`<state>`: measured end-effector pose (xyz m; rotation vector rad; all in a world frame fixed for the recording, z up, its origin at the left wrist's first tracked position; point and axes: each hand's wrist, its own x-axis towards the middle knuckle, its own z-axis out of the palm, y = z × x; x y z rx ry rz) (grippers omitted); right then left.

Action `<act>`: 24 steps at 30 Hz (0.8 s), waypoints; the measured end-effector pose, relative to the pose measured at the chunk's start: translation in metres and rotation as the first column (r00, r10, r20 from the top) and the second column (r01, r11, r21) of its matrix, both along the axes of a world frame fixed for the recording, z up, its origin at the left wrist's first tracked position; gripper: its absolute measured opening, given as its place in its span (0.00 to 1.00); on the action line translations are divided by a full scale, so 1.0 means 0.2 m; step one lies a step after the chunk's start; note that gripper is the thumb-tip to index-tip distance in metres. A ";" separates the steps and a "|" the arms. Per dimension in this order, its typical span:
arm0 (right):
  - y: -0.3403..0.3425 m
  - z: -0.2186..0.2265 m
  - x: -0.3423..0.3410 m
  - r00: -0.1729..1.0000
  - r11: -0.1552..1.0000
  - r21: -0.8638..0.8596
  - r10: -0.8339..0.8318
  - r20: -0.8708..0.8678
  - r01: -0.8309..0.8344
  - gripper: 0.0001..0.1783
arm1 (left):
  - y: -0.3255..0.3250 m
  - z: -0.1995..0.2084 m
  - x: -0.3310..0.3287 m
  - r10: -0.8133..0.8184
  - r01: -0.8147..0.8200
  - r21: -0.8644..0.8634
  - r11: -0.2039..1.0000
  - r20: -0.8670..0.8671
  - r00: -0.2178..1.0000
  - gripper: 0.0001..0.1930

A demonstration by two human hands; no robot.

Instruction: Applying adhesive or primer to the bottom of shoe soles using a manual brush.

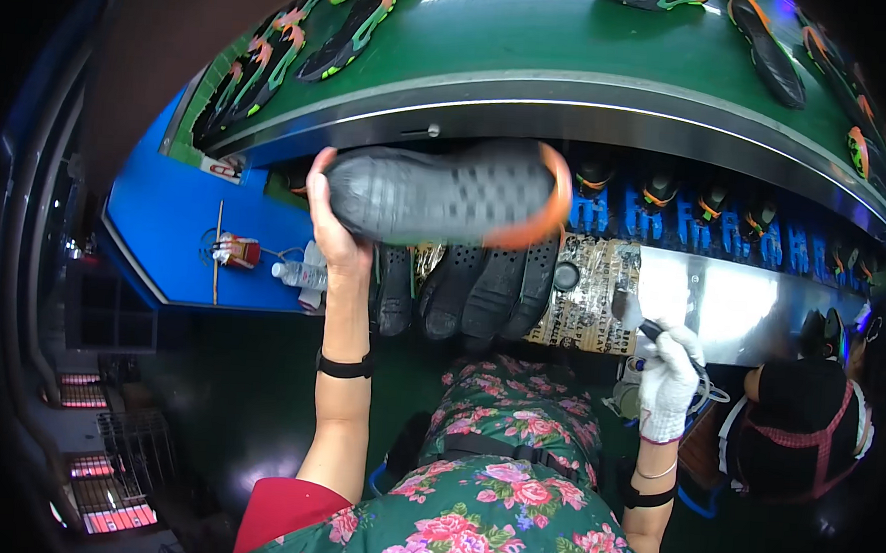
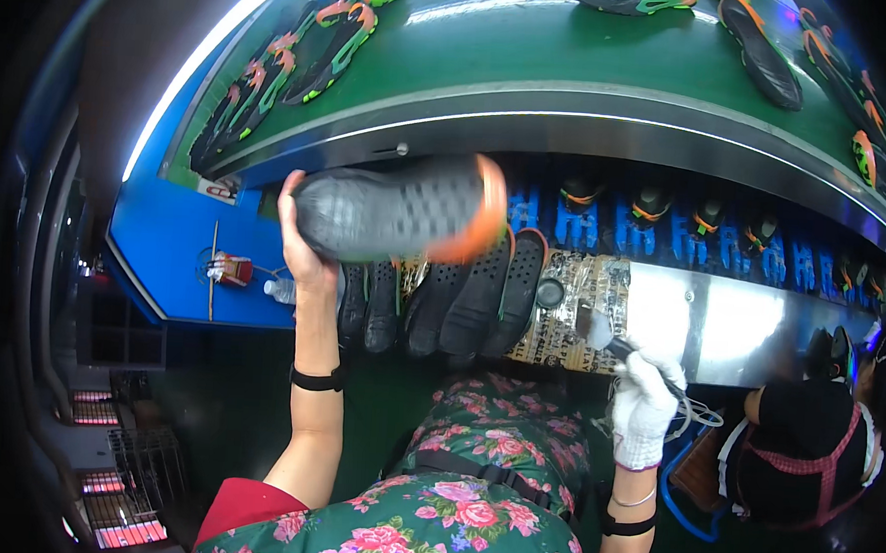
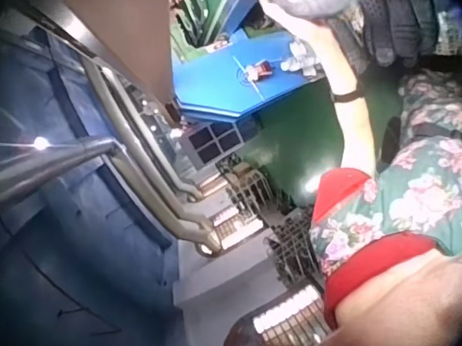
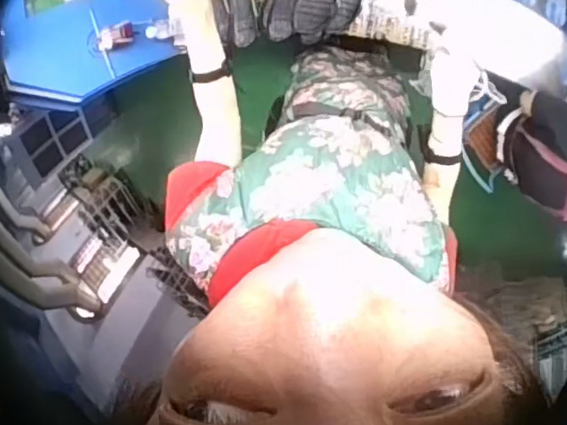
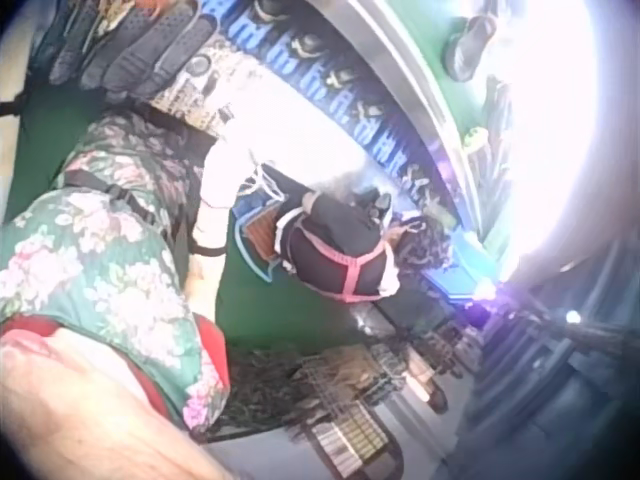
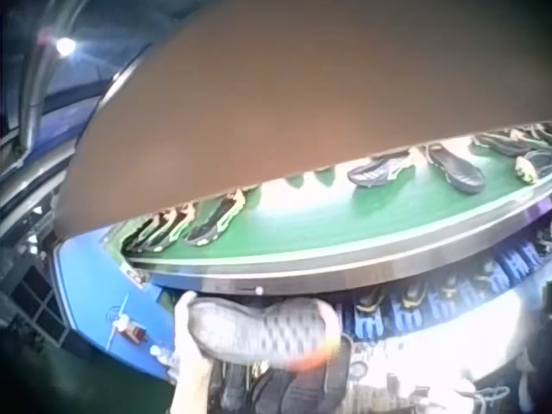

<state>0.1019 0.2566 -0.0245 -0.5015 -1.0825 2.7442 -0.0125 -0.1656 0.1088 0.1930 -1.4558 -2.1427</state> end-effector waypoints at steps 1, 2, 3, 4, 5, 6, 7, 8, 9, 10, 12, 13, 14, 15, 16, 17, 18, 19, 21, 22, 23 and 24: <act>-0.01 0.05 0.00 1.000 1.000 -0.023 0.004 -0.005 -0.004 0.09 | -0.01 -0.03 0.04 -0.014 0.018 -0.029 0.999 0.114 0.993 0.22; -0.03 0.12 0.00 1.000 0.999 -0.046 0.006 -0.008 -0.007 0.09 | -0.05 -0.10 0.07 -0.115 0.121 -0.028 0.992 0.161 0.980 0.21; -0.07 0.20 -0.01 0.999 0.999 -0.013 0.031 -0.033 -0.031 0.09 | -0.02 -0.16 0.08 -0.222 0.232 -0.005 0.973 0.263 0.939 0.22; -0.11 0.24 -0.01 0.999 0.999 -0.014 0.044 -0.028 -0.044 0.09 | 0.04 -0.19 0.10 -0.301 0.324 0.000 0.946 0.368 0.880 0.22; -0.15 0.26 -0.01 0.988 0.993 0.038 0.116 -0.104 -0.113 0.10 | 0.12 -0.22 0.12 -0.388 0.404 0.051 0.913 0.406 0.827 0.23; -0.18 0.30 0.00 0.965 0.980 0.094 0.190 -0.180 -0.175 0.10 | 0.16 -0.31 0.13 -0.518 0.503 0.166 0.848 0.453 0.725 0.23; -0.20 0.33 0.00 0.938 0.954 0.126 0.292 -0.186 -0.272 0.16 | 0.24 -0.39 0.14 -0.532 0.483 0.246 0.841 0.539 0.653 0.24; -0.26 0.36 0.00 0.944 0.954 0.110 0.293 -0.149 -0.278 0.15 | 0.32 -0.41 0.15 -0.576 0.530 0.272 0.803 0.583 0.573 0.25; -0.30 0.38 -0.01 0.942 0.946 0.135 0.311 -0.127 -0.295 0.14 | 0.40 -0.44 0.18 -0.564 0.518 0.288 0.805 0.640 0.521 0.26; -0.33 0.40 -0.02 0.937 0.936 0.158 0.333 -0.107 -0.315 0.13 | 0.47 -0.48 0.22 -0.598 0.521 0.339 0.783 0.638 0.485 0.29; -0.39 0.45 -0.03 0.927 0.922 0.219 0.352 -0.125 -0.321 0.12 | 0.49 -0.60 0.29 -0.773 0.541 0.553 0.634 0.459 0.438 0.40; -0.39 0.44 -0.02 0.929 0.913 0.280 0.345 -0.135 -0.298 0.11 | 0.54 -0.58 0.34 -0.795 0.508 0.615 0.603 0.413 0.445 0.45; -0.39 0.44 -0.02 0.930 0.899 0.342 0.337 -0.145 -0.273 0.09 | 0.59 -0.55 0.39 -0.814 0.475 0.674 0.566 0.365 0.452 0.50; -0.39 0.44 -0.02 0.927 0.931 0.246 0.320 -0.198 -0.269 0.11 | 0.59 -0.58 0.48 -0.856 0.538 0.669 0.513 0.351 0.379 0.54; -0.39 0.44 -0.02 0.931 0.933 0.245 0.313 -0.188 -0.265 0.11 | 0.68 -0.55 0.55 -0.817 0.415 0.728 0.546 0.354 0.455 0.55; -0.39 0.44 -0.02 0.943 0.912 0.312 0.314 -0.112 -0.267 0.12 | 0.71 -0.53 0.62 -0.910 0.509 0.786 0.351 0.159 0.382 0.57; -0.38 0.45 -0.02 0.953 0.885 0.379 0.302 -0.029 -0.269 0.14 | 0.72 -0.52 0.67 -0.957 0.581 0.803 0.132 -0.048 0.285 0.59; -0.40 0.50 -0.04 0.951 0.851 0.480 0.294 -0.099 -0.213 0.14 | 0.72 -0.54 0.69 -0.960 0.566 0.815 0.119 -0.050 0.274 0.59; -0.39 0.64 -0.02 0.902 0.783 0.448 0.396 0.174 -0.431 0.10 | 0.71 -0.58 0.72 -0.929 0.539 0.840 0.057 -0.153 0.337 0.63; -0.38 0.65 -0.02 0.892 0.716 0.534 0.397 0.218 -0.449 0.10 | 0.73 -0.52 0.71 -0.922 0.438 0.888 0.138 -0.046 0.384 0.65; -0.36 0.55 0.00 0.845 0.774 0.342 0.505 0.176 -0.533 0.10 | 0.73 -0.48 0.68 -0.908 0.417 0.897 0.147 -0.045 0.417 0.65; -0.38 0.57 -0.03 0.885 0.734 0.599 0.458 -0.088 -0.320 0.11 | 0.75 -0.42 0.66 -0.887 0.398 0.902 0.168 -0.038 0.460 0.64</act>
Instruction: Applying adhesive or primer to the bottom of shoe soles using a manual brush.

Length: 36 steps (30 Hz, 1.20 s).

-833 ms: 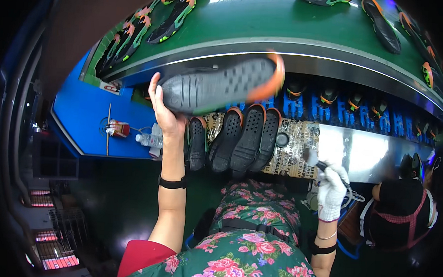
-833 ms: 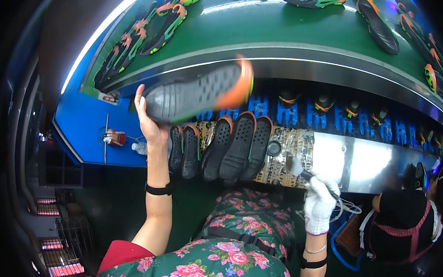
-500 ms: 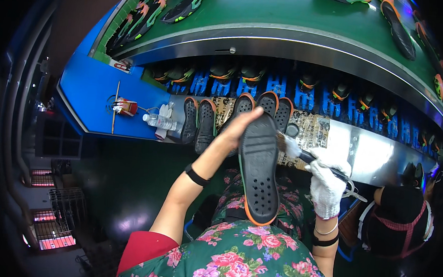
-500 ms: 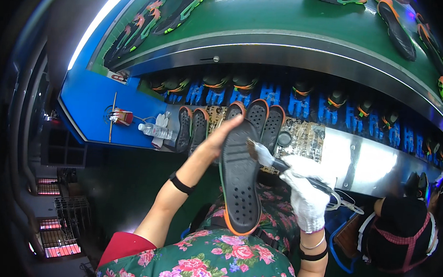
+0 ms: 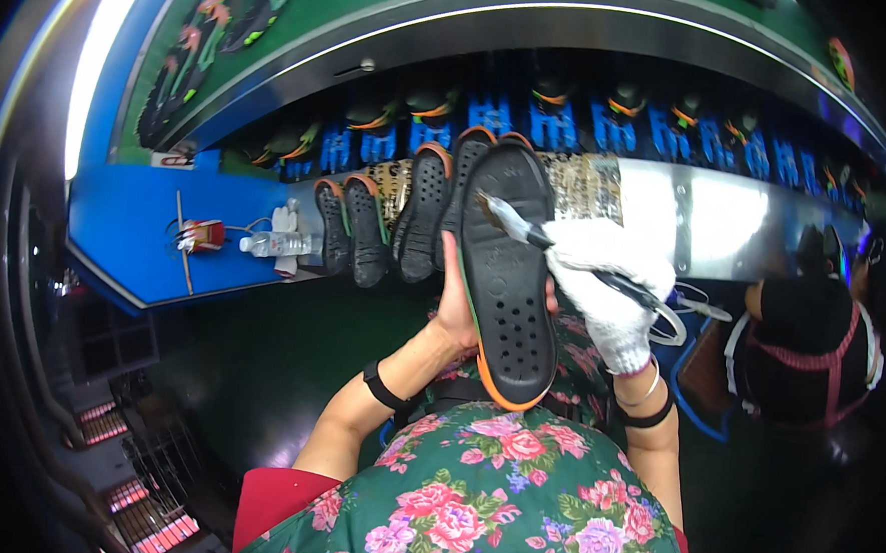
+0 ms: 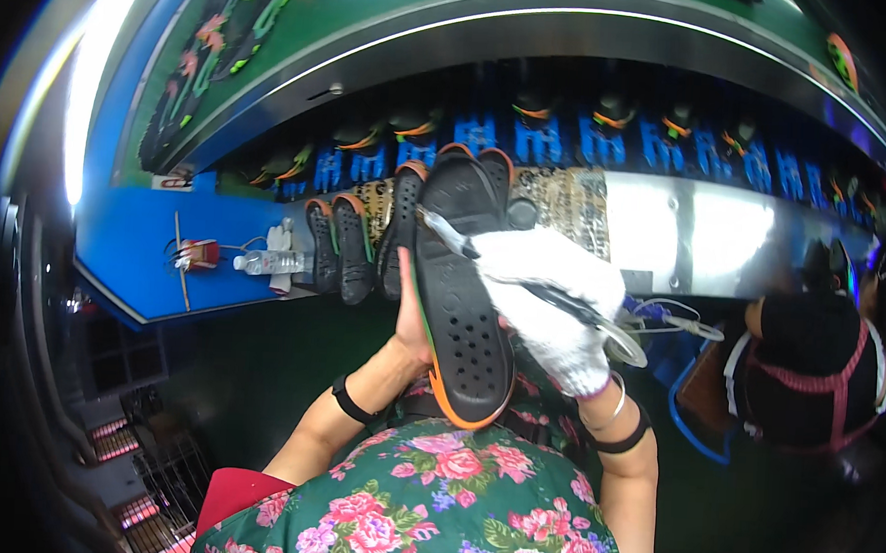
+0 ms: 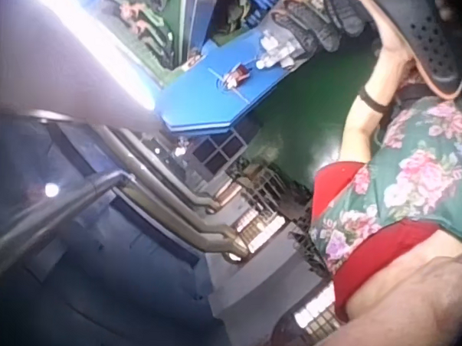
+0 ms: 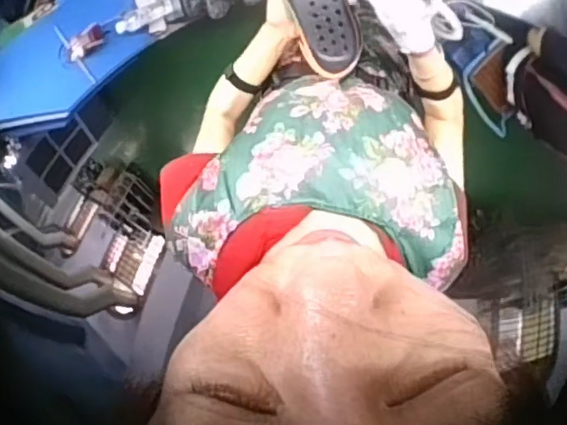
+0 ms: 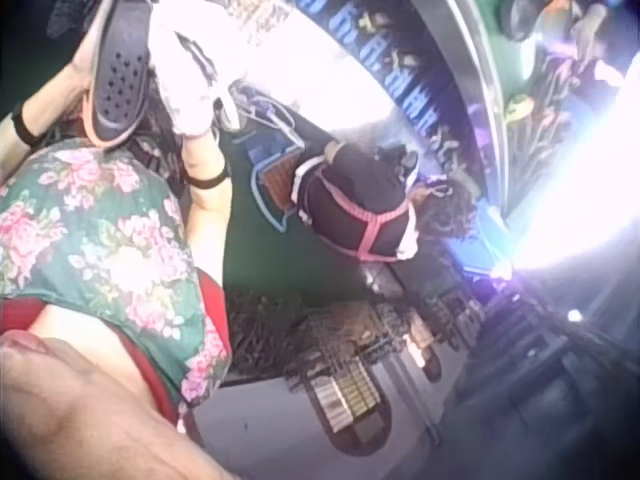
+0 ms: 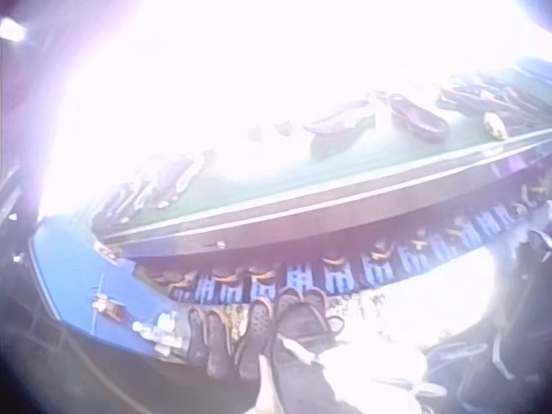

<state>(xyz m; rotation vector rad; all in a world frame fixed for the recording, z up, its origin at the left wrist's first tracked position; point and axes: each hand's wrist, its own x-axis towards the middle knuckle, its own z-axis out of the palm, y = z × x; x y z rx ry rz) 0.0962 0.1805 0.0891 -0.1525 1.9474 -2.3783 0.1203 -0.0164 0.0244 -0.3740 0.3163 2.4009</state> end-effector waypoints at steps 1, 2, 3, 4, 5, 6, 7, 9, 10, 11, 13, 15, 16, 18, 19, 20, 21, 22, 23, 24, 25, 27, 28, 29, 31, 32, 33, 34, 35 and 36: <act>0.00 -0.06 0.00 0.999 1.000 0.025 0.012 -0.048 -0.011 0.11 | 0.03 0.04 -0.05 0.046 -0.050 0.068 0.996 0.047 0.998 0.64; 0.01 -0.13 0.01 0.995 0.998 0.051 0.028 -0.096 -0.023 0.12 | 0.06 0.08 -0.08 0.091 -0.103 0.130 0.986 0.097 0.991 0.63; 0.01 -0.13 0.00 0.996 0.999 0.052 0.020 -0.089 -0.016 0.12 | 0.08 0.10 -0.09 0.099 -0.106 0.113 0.988 0.066 0.993 0.61; 0.02 -0.12 -0.02 0.985 0.988 0.154 0.017 -0.170 0.009 0.13 | 0.09 0.09 -0.09 0.091 -0.099 0.113 0.989 0.071 0.993 0.61; 0.02 -0.10 -0.05 0.968 0.967 0.253 0.023 -0.251 0.042 0.14 | 0.10 0.07 -0.10 0.117 -0.119 0.074 0.990 0.031 0.993 0.59; 0.02 -0.07 -0.08 0.968 0.966 0.253 0.019 -0.249 0.046 0.14 | 0.10 0.04 -0.10 0.143 -0.142 0.037 0.989 -0.012 0.990 0.58; 0.02 -0.01 -0.13 0.881 0.916 0.345 -0.017 -0.473 0.203 0.15 | 0.10 0.01 -0.10 0.190 -0.194 0.086 0.977 0.051 0.980 0.57; 0.03 0.04 -0.14 0.807 0.859 0.421 0.015 -0.590 0.292 0.20 | 0.18 0.05 -0.09 0.175 -0.175 -0.198 0.964 -0.018 0.984 0.57; 0.03 0.04 -0.12 0.803 0.857 0.419 0.011 -0.596 0.299 0.20 | 0.22 0.09 -0.09 0.142 -0.164 -0.463 0.871 -0.083 0.986 0.58; 0.03 0.02 -0.12 0.771 0.804 0.503 0.090 -0.631 0.318 0.20 | 0.24 0.10 -0.09 0.061 -0.134 -0.476 0.869 -0.167 0.984 0.59; 0.04 0.01 -0.09 0.734 0.739 0.610 0.239 -0.635 0.287 0.21 | 0.24 0.07 -0.08 0.005 -0.088 -0.515 0.852 -0.159 0.987 0.59; 0.00 0.03 -0.06 0.728 0.823 0.526 0.223 -0.648 0.216 0.21 | 0.15 -0.16 -0.07 0.160 -0.104 0.313 0.944 -0.161 0.974 0.58; 0.00 0.04 -0.06 0.735 0.850 0.486 0.197 -0.649 0.202 0.20 | 0.16 -0.15 -0.09 0.168 -0.088 0.349 0.933 -0.205 0.964 0.57; 0.06 -0.04 -0.08 0.782 0.917 0.367 0.113 -0.613 0.155 0.20 | 0.14 -0.09 -0.09 0.020 -0.090 -0.285 0.954 -0.239 0.971 0.52; 0.06 -0.02 -0.09 0.782 0.910 0.361 0.069 -0.620 0.205 0.20 | 0.18 -0.03 -0.09 0.084 -0.143 -0.395 0.908 -0.161 0.983 0.51; 0.07 0.01 -0.08 0.781 0.900 0.354 0.025 -0.624 0.254 0.20 | 0.18 -0.02 -0.09 0.070 -0.135 -0.394 0.909 -0.174 0.982 0.51; 0.05 0.03 -0.07 0.760 0.862 0.422 0.069 -0.647 0.280 0.20 | 0.19 -0.02 -0.10 0.077 -0.138 -0.448 0.883 -0.152 0.985 0.53; 0.03 0.06 -0.06 0.740 0.819 0.484 0.114 -0.663 0.308 0.20 | 0.20 0.00 -0.09 0.085 -0.141 -0.502 0.853 -0.131 0.988 0.55; 0.00 0.04 -0.06 0.719 0.838 0.452 0.109 -0.686 0.304 0.20 | 0.12 -0.19 -0.08 0.173 -0.132 0.284 0.950 -0.124 0.977 0.54; -0.03 0.01 -0.05 0.725 0.875 0.401 0.088 -0.683 0.272 0.19 | 0.12 -0.22 -0.08 0.178 -0.124 0.357 0.926 -0.122 0.976 0.54; -0.03 0.02 -0.06 0.719 0.894 0.375 0.094 -0.689 0.243 0.19 | 0.11 -0.27 -0.09 0.199 -0.116 0.339 0.934 -0.223 0.954 0.55; 0.01 0.01 -0.08 0.760 0.935 0.296 0.048 -0.648 0.193 0.17 | 0.12 -0.26 -0.14 0.206 -0.126 0.277 0.953 -0.285 0.936 0.54; 0.04 0.00 -0.09 0.804 0.956 0.238 0.004 -0.594 0.171 0.17 | 0.14 -0.19 -0.17 0.205 -0.148 0.231 0.962 -0.246 0.947 0.54; 0.07 -0.02 -0.08 0.794 0.937 0.258 -0.031 -0.608 0.235 0.18 | 0.15 -0.19 -0.19 0.215 -0.152 0.263 0.953 -0.230 0.949 0.52; 0.08 0.04 -0.08 0.748 0.874 0.373 0.018 -0.664 0.311 0.18 | 0.15 -0.20 -0.20 0.220 -0.215 0.049 0.975 -0.309 0.925 0.50; 0.08 0.05 -0.07 0.736 0.851 0.416 0.051 -0.675 0.322 0.18 | 0.15 -0.19 -0.21 0.148 -0.186 -0.067 0.980 -0.374 0.915 0.50; 0.05 0.04 -0.04 0.745 0.853 0.409 0.037 -0.666 0.324 0.18 | 0.15 -0.14 -0.20 0.085 -0.119 -0.071 0.990 -0.369 0.926 0.49; 0.02 0.01 -0.05 0.727 0.849 0.412 0.051 -0.685 0.329 0.17 | 0.12 -0.24 -0.18 0.098 -0.176 -0.390 0.904 -0.211 0.972 0.50; 0.01 -0.01 -0.06 0.707 0.845 0.415 0.065 -0.705 0.336 0.16 | 0.08 -0.33 -0.15 0.102 -0.175 -0.410 0.895 -0.194 0.976 0.50; 0.01 -0.01 -0.06 0.712 0.846 0.411 0.055 -0.700 0.339 0.16 | 0.09 -0.32 -0.15 -0.024 -0.244 -0.634 0.734 -0.384 0.923 0.51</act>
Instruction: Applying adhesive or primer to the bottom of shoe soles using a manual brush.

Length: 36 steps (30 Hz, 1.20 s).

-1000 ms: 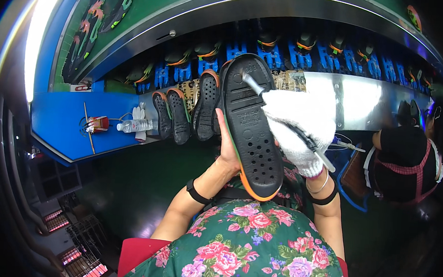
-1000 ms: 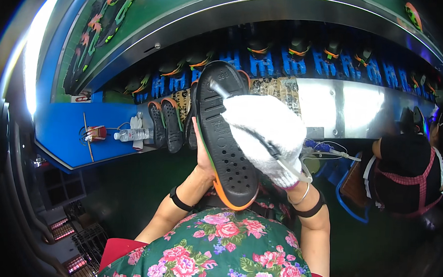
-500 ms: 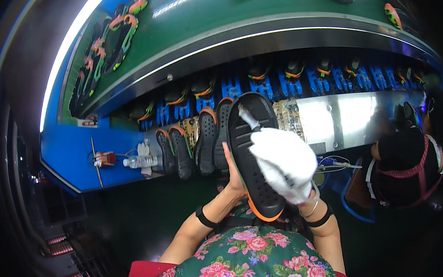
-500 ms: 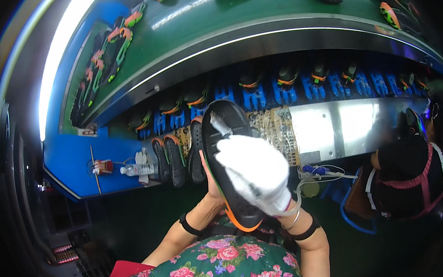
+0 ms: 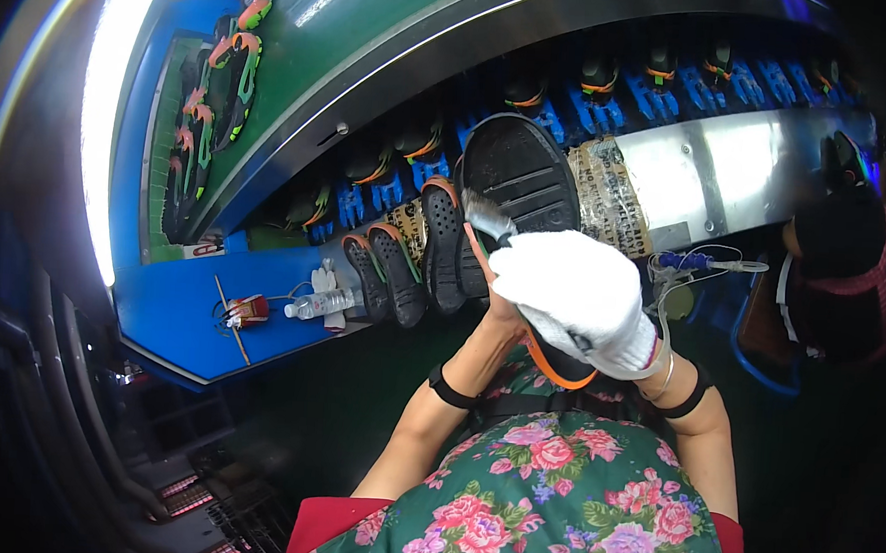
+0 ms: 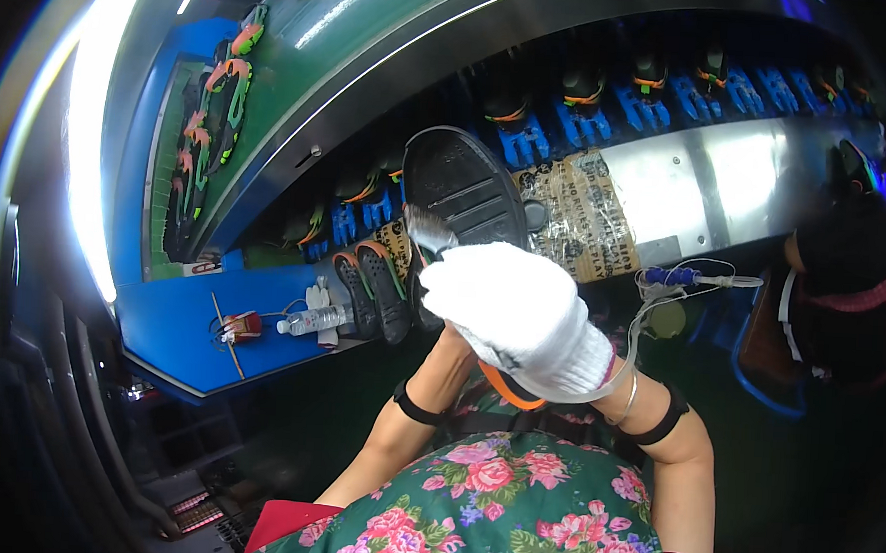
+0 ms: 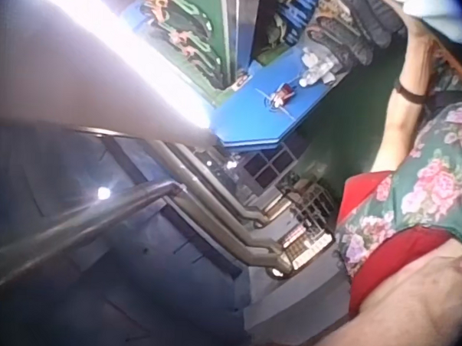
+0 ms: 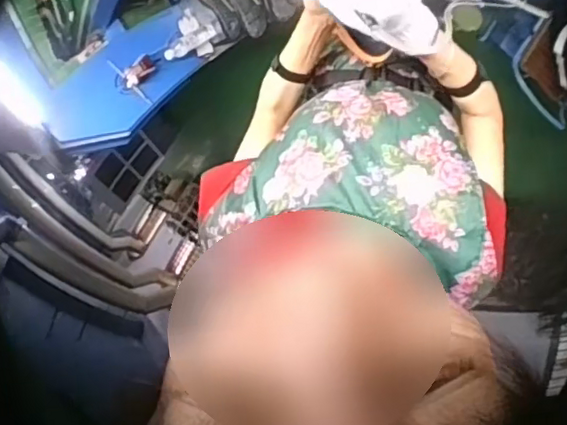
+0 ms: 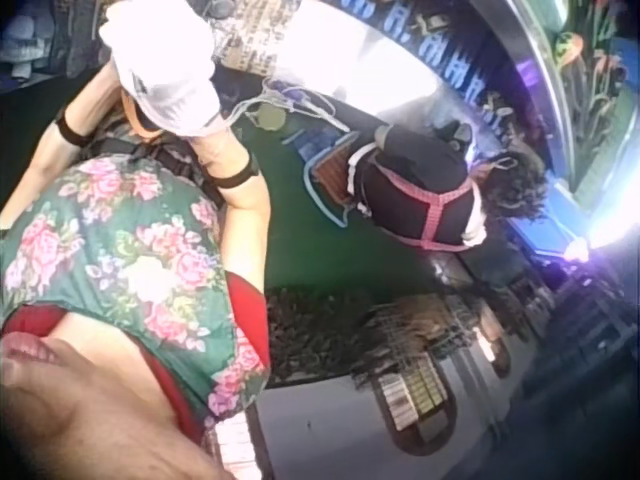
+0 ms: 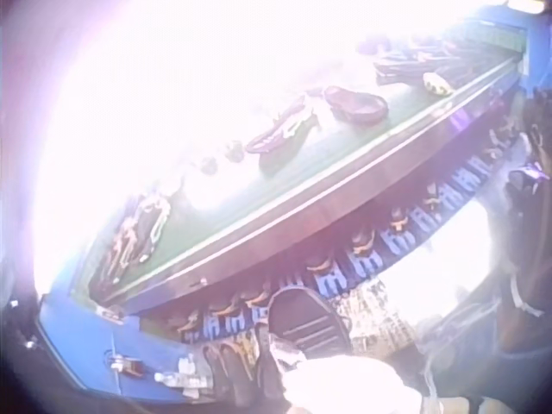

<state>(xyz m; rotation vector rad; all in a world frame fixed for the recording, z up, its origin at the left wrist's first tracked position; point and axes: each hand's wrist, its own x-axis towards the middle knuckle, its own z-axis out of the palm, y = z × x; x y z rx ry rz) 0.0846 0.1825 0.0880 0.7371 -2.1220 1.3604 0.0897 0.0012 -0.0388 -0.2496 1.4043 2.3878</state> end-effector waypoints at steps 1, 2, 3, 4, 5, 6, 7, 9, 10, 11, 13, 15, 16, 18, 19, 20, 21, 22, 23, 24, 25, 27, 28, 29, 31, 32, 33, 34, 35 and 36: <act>0.02 0.02 0.00 0.992 0.988 -0.136 0.085 0.094 -0.072 0.14 | 0.00 0.02 0.00 -0.066 0.007 -0.312 0.950 -0.177 0.982 0.52; 0.03 0.02 0.00 0.968 0.953 -0.275 0.181 0.174 -0.129 0.12 | -0.01 0.04 0.01 -0.099 0.094 -0.071 0.993 -0.068 0.993 0.52; 0.03 -0.02 0.00 0.948 0.909 -0.400 0.222 0.228 -0.117 0.12 | 0.00 0.05 -0.02 -0.073 0.061 0.289 0.955 0.029 0.997 0.53; 0.05 -0.04 0.01 0.979 0.956 -0.284 0.122 0.164 -0.072 0.12 | 0.02 0.06 -0.05 -0.078 -0.017 0.607 0.794 0.131 0.988 0.53; 0.07 -0.03 0.02 0.983 0.975 -0.208 0.104 0.151 -0.072 0.15 | 0.04 0.08 -0.01 0.024 -0.143 0.502 0.853 0.235 0.972 0.56; 0.09 -0.03 0.02 0.987 0.989 -0.129 0.089 0.136 -0.072 0.18 | 0.06 0.11 -0.01 0.038 -0.150 0.451 0.880 0.248 0.968 0.57; 0.07 -0.04 0.03 0.994 0.996 -0.071 0.062 0.089 -0.056 0.19 | 0.05 0.10 -0.01 0.008 -0.120 0.466 0.877 0.235 0.972 0.57; 0.00 -0.06 0.03 0.998 0.996 -0.067 0.057 -0.009 -0.057 0.17 | 0.02 0.07 0.00 -0.077 -0.038 0.532 0.846 0.192 0.978 0.58; 0.01 -0.05 0.02 0.998 0.996 -0.069 0.058 0.000 -0.057 0.17 | 0.00 0.05 -0.01 -0.115 -0.003 0.576 0.818 0.168 0.979 0.58; 0.04 -0.03 0.01 0.984 0.974 -0.163 0.168 0.058 -0.156 0.16 | -0.03 0.03 -0.02 -0.153 0.034 0.625 0.780 0.137 0.979 0.59; 0.05 -0.06 0.00 0.955 0.924 -0.326 0.259 0.145 -0.201 0.14 | -0.05 -0.02 -0.04 -0.197 0.070 0.714 0.696 0.097 0.976 0.60; 0.07 -0.08 0.00 0.993 0.988 -0.109 0.111 0.049 -0.106 0.16 | -0.01 0.08 -0.08 -0.187 -0.034 0.758 0.652 0.203 0.961 0.63; 0.08 -0.08 0.00 0.997 0.998 -0.017 0.067 0.025 -0.066 0.17 | 0.01 0.09 -0.10 -0.186 -0.038 0.759 0.650 0.208 0.960 0.63; 0.02 -0.13 0.05 0.993 0.993 -0.003 0.117 0.015 -0.117 0.17 | 0.03 0.10 -0.13 -0.264 0.103 0.728 0.677 0.110 0.958 0.63; 0.03 -0.13 0.06 0.984 0.984 -0.059 0.173 0.040 -0.171 0.16 | 0.03 0.10 -0.14 -0.303 0.173 0.706 0.686 0.061 0.951 0.63; 0.04 -0.12 0.06 0.983 0.983 -0.059 0.177 0.042 -0.175 0.16 | 0.03 0.10 -0.16 -0.299 0.168 0.707 0.687 0.064 0.952 0.63; 0.06 -0.12 0.06 0.946 0.947 -0.206 0.280 0.164 -0.244 0.17 | 0.01 0.09 -0.18 -0.237 0.178 0.645 0.743 0.006 0.971 0.62; 0.08 -0.13 0.06 0.883 0.893 -0.355 0.382 0.272 -0.277 0.18 | 0.03 0.13 -0.19 -0.188 0.182 0.583 0.792 -0.052 0.981 0.61; 0.10 -0.16 0.04 0.958 0.968 -0.136 0.233 0.167 -0.212 0.19 | 0.05 0.19 -0.16 -0.011 -0.078 0.505 0.859 0.171 0.985 0.61; 0.11 -0.17 0.02 0.977 0.976 -0.132 0.186 0.109 -0.171 0.20 | 0.05 0.21 -0.17 -0.011 -0.084 0.417 0.905 0.220 0.975 0.60; 0.10 -0.17 0.05 0.970 0.979 -0.103 0.188 0.151 -0.174 0.19 | 0.05 0.24 -0.18 -0.017 -0.116 0.497 0.860 0.256 0.967 0.61; 0.06 -0.19 0.07 0.968 0.976 -0.085 0.209 0.139 -0.198 0.18 | 0.05 0.23 -0.19 -0.024 -0.158 0.573 0.805 0.296 0.955 0.62; 0.03 -0.19 0.07 0.970 0.971 -0.095 0.228 0.084 -0.219 0.18 | 0.03 0.20 -0.19 -0.148 0.006 0.614 0.789 0.182 0.972 0.62; 0.05 -0.17 0.10 0.977 0.980 -0.048 0.195 0.081 -0.192 0.18 | 0.02 0.18 -0.19 -0.268 0.170 0.635 0.753 0.061 0.961 0.63; 0.08 -0.15 0.09 0.923 0.950 -0.200 0.286 0.257 -0.238 0.18 | 0.03 0.20 -0.23 -0.240 0.169 0.658 0.734 0.019 0.971 0.64; 0.09 -0.15 0.10 0.831 0.904 -0.351 0.383 0.404 -0.246 0.17 | 0.03 0.21 -0.24 -0.214 0.177 0.678 0.714 -0.029 0.976 0.65; 0.12 -0.18 0.05 0.921 0.935 -0.245 0.312 0.233 -0.255 0.16 | 0.05 0.22 -0.24 -0.180 0.139 0.658 0.740 -0.005 0.984 0.66; 0.14 -0.18 0.05 0.961 0.969 -0.136 0.226 0.160 -0.205 0.16 | 0.05 0.24 -0.24 -0.180 0.136 0.658 0.740 -0.002 0.984 0.66; 0.12 -0.17 0.07 0.967 0.973 -0.100 0.221 0.128 -0.209 0.17 | 0.06 0.25 -0.25 -0.196 0.146 0.668 0.729 0.000 0.981 0.67; 0.11 -0.17 0.10 0.972 0.976 -0.061 0.215 0.094 -0.210 0.17 | 0.06 0.25 -0.27 -0.216 0.158 0.679 0.717 0.000 0.976 0.68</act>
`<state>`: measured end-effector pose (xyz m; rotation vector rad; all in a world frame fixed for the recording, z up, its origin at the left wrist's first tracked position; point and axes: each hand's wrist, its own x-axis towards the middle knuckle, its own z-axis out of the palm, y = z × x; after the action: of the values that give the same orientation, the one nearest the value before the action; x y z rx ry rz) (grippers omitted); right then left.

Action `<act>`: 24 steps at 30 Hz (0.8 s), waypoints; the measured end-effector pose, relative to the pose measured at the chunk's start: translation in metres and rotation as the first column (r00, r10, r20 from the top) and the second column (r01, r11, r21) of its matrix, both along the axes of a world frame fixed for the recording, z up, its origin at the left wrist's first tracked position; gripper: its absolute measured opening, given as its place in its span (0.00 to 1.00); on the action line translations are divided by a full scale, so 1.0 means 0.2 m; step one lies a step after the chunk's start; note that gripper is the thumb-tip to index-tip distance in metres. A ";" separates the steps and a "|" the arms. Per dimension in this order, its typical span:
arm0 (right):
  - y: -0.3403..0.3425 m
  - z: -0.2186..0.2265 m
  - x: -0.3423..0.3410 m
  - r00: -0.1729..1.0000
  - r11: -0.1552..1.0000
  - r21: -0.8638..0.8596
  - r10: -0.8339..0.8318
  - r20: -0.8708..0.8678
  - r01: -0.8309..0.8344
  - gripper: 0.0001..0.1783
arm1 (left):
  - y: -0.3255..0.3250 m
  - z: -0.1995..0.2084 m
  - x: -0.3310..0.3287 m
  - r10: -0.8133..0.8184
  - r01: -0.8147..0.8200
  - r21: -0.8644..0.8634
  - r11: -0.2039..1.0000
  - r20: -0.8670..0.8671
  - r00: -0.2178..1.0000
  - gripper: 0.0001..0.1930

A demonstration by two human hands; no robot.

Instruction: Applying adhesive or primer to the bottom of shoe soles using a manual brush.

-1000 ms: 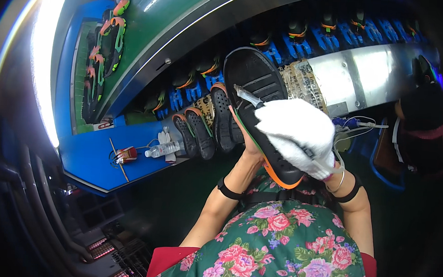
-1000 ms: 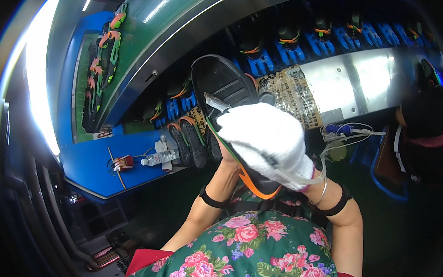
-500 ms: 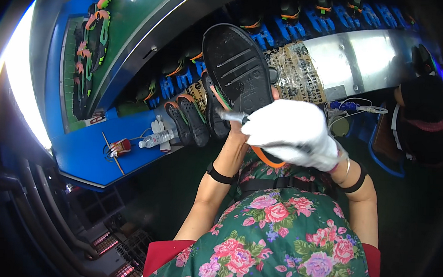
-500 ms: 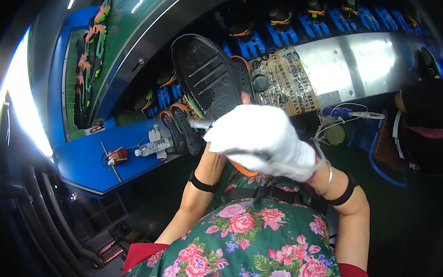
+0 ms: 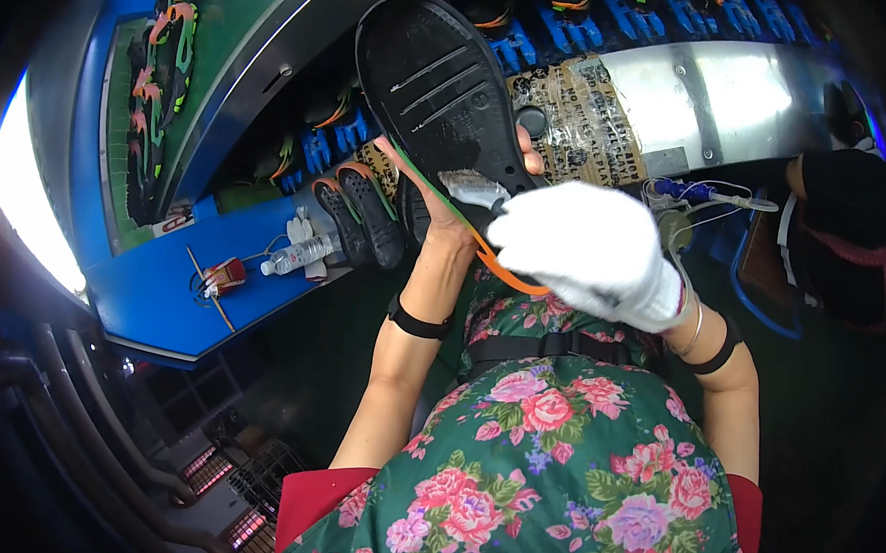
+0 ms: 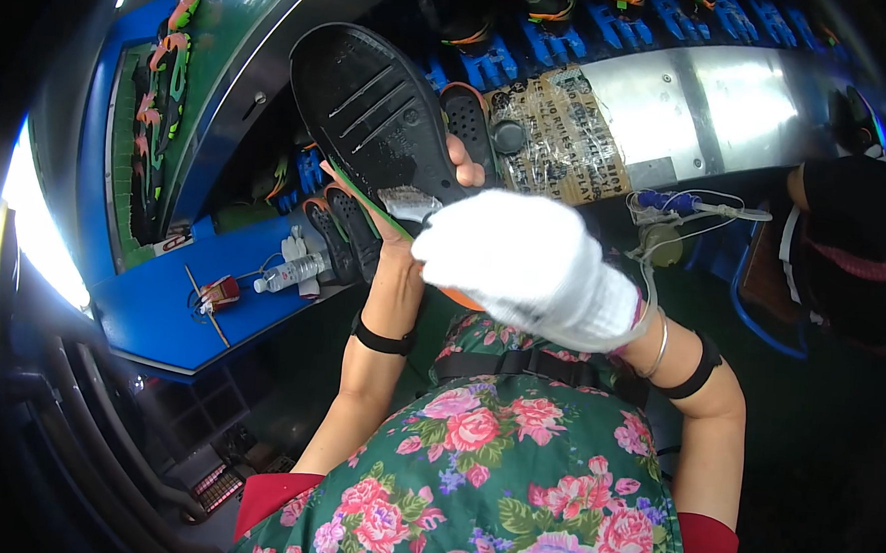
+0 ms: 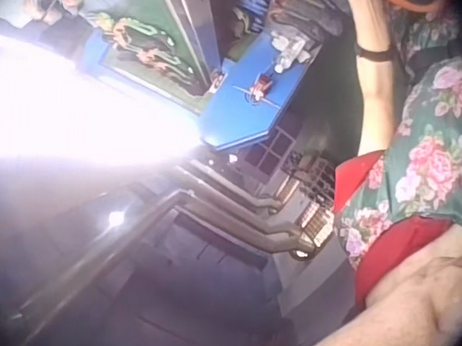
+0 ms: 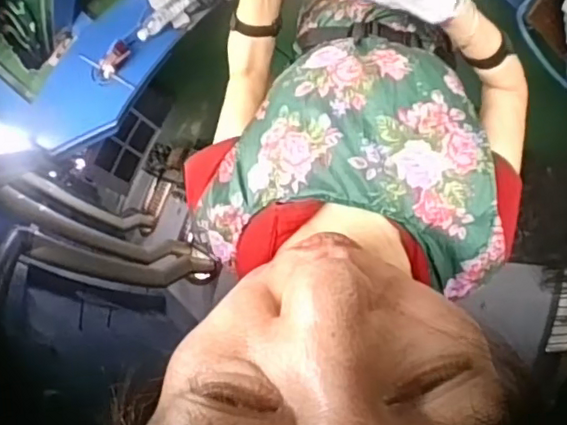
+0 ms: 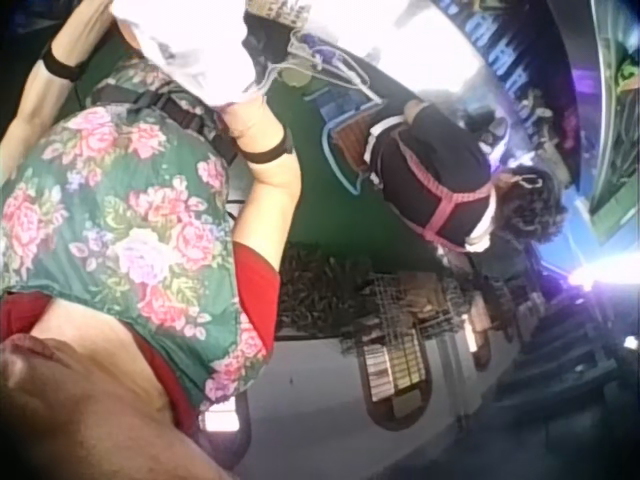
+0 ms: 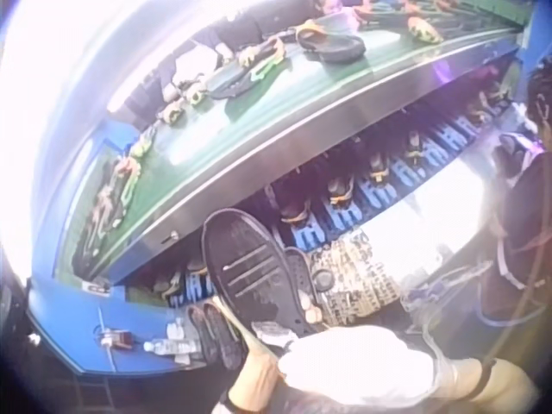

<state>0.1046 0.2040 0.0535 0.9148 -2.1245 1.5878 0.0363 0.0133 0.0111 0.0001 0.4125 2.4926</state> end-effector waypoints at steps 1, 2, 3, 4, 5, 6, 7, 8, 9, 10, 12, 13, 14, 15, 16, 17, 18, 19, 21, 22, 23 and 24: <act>-0.03 -0.03 0.02 0.997 0.998 -0.049 0.047 0.054 -0.044 0.19 | 0.00 -0.01 -0.01 -0.005 0.005 -0.005 1.000 0.018 1.000 0.68; -0.02 -0.02 0.04 0.999 1.000 0.014 0.004 -0.036 -0.004 0.18 | 0.01 -0.01 -0.01 -0.008 0.008 -0.004 1.000 0.020 1.000 0.68; -0.01 0.01 0.03 0.999 0.998 -0.023 0.052 0.008 -0.052 0.17 | 0.01 0.00 -0.01 0.010 -0.010 0.026 1.000 0.021 1.000 0.68; 0.00 0.03 0.02 0.994 0.993 -0.061 0.100 0.049 -0.097 0.16 | 0.00 0.01 0.00 0.027 -0.028 0.055 0.998 0.024 0.999 0.67; 0.01 0.02 0.01 0.987 0.987 -0.135 0.101 0.123 -0.084 0.16 | -0.01 -0.01 -0.01 0.044 -0.044 0.036 0.998 -0.012 0.999 0.67; 0.02 0.01 0.02 0.975 0.977 -0.205 0.099 0.199 -0.057 0.15 | -0.02 -0.02 -0.03 0.043 -0.042 0.036 0.998 -0.009 0.999 0.67; 0.04 0.00 0.00 0.989 0.984 -0.174 0.056 0.140 -0.031 0.15 | -0.02 -0.02 -0.04 0.047 -0.046 0.016 0.999 -0.056 0.997 0.68; 0.03 0.00 0.02 0.988 0.984 -0.175 0.056 0.142 -0.031 0.15 | -0.03 -0.02 -0.05 0.050 -0.051 -0.005 0.999 -0.104 0.993 0.68; 0.01 0.00 0.03 0.997 0.993 -0.120 0.027 0.070 -0.019 0.14 | -0.03 -0.02 -0.06 0.062 -0.067 -0.042 0.997 -0.128 0.990 0.68; 0.00 -0.01 0.05 1.000 0.998 -0.066 0.003 -0.004 -0.003 0.12 | -0.02 -0.02 -0.07 0.059 -0.065 -0.042 0.997 -0.126 0.990 0.68; 0.03 0.01 0.04 0.999 0.996 -0.085 0.037 0.027 -0.035 0.12 | -0.02 0.00 -0.07 0.042 -0.040 0.028 0.999 -0.110 0.993 0.68; 0.04 0.01 0.03 0.987 0.984 -0.170 0.083 0.134 -0.059 0.13 | -0.01 0.01 -0.07 0.042 -0.039 0.025 0.999 -0.108 0.993 0.68; 0.05 0.01 0.03 0.962 0.964 -0.257 0.135 0.236 -0.072 0.14 | -0.01 0.02 -0.08 0.045 -0.041 0.034 0.999 -0.113 0.993 0.69; 0.06 0.02 0.04 0.963 0.980 -0.201 0.059 0.264 -0.005 0.14 | -0.01 0.02 -0.08 0.051 -0.046 0.042 0.998 -0.119 0.992 0.69; 0.05 0.01 0.04 0.962 0.979 -0.205 0.062 0.264 -0.007 0.14 | -0.02 0.02 -0.09 0.053 -0.049 0.038 0.998 -0.119 0.991 0.69; 0.04 0.01 0.05 0.984 0.989 -0.149 0.036 0.175 -0.010 0.13 | -0.04 0.01 -0.10 0.058 -0.055 0.021 0.998 -0.169 0.984 0.70; 0.04 0.01 0.05 0.997 0.996 -0.088 0.008 0.082 0.000 0.13 | -0.04 0.01 -0.11 0.056 -0.056 0.009 0.998 -0.218 0.974 0.70; 0.04 0.02 0.07 0.991 0.991 -0.131 0.026 0.129 -0.009 0.12 | -0.04 0.01 -0.12 0.052 -0.052 0.008 0.999 -0.217 0.975 0.70; 0.04 0.02 0.06 0.984 0.985 -0.174 0.038 0.174 -0.008 0.12 | -0.04 0.01 -0.13 0.068 -0.074 -0.016 0.997 -0.261 0.963 0.70; 0.04 0.01 0.06 0.975 0.976 -0.216 0.057 0.216 -0.009 0.12 | -0.04 0.01 -0.13 0.066 -0.074 -0.019 0.997 -0.262 0.963 0.70; 0.06 0.02 0.05 0.955 0.958 -0.286 0.110 0.274 -0.028 0.11 | -0.03 0.01 -0.14 0.074 -0.085 -0.025 0.996 -0.296 0.952 0.70; 0.08 0.02 0.05 0.955 0.957 -0.288 0.110 0.274 -0.028 0.11 | -0.02 0.02 -0.14 0.081 -0.096 -0.029 0.995 -0.329 0.941 0.71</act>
<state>0.1147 0.2192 0.0567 0.7055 -1.9850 2.1058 0.0082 0.0084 0.0153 0.3914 0.6177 2.5759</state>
